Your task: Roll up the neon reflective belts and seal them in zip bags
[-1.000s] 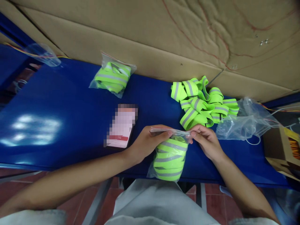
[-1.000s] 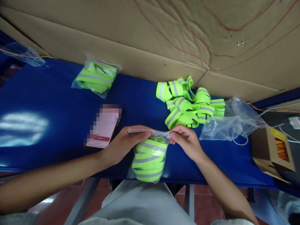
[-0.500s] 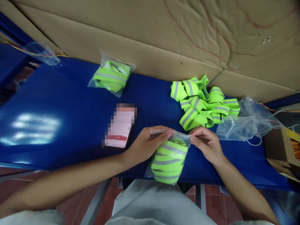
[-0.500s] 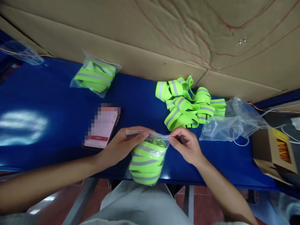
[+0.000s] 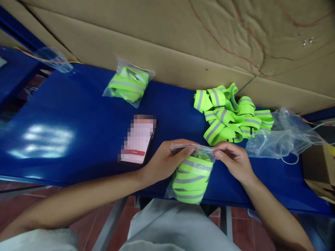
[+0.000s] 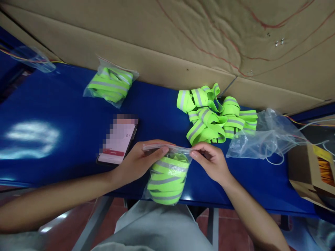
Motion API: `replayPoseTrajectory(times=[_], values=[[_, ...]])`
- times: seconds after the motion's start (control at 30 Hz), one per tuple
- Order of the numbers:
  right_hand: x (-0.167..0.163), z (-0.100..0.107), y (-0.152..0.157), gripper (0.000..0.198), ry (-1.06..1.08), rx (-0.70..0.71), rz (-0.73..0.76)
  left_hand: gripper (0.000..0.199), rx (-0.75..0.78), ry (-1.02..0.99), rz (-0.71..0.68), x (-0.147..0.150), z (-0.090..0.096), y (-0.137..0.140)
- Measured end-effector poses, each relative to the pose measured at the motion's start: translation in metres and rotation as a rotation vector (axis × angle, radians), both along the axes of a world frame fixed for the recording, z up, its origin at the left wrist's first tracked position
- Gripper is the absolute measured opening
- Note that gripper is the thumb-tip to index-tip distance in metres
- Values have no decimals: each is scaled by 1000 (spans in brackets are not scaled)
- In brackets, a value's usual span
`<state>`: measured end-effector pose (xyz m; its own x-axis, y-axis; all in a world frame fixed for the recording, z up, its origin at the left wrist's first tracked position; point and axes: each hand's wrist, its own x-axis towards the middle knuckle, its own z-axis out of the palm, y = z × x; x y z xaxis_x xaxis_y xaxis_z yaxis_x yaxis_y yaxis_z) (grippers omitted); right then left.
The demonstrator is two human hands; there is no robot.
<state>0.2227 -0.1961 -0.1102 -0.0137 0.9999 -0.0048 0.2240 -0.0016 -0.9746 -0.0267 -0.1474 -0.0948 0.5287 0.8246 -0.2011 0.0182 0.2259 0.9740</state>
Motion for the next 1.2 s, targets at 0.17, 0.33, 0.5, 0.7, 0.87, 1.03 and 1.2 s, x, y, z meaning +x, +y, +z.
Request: replayPoseTrajectory(times=[0.17,0.33,0.5,0.7,0.87,1.03,1.2], values=[[0,-1,-2,9,-32,27,-15,32,-3,-2,-9,1,-1,1],[0,-2,-4,8,-59,88,-33,33,-14,-7,-26,0,0,0],[-2,-3,-4,5,-86,107,35,33,-51,-5,-40,1,-1,-2],[-3,-2,-5,10,-133,34,127,32,-106,9,-87,2,-3,-4],[0,-4,-4,10,-119,35,137,31,-90,-5,-95,2,-6,-3],[5,-1,-2,11,-114,-64,176,34,-86,17,-74,2,-5,-3],[7,4,-3,8,-106,-47,180,31,-82,9,-67,2,-3,-4]])
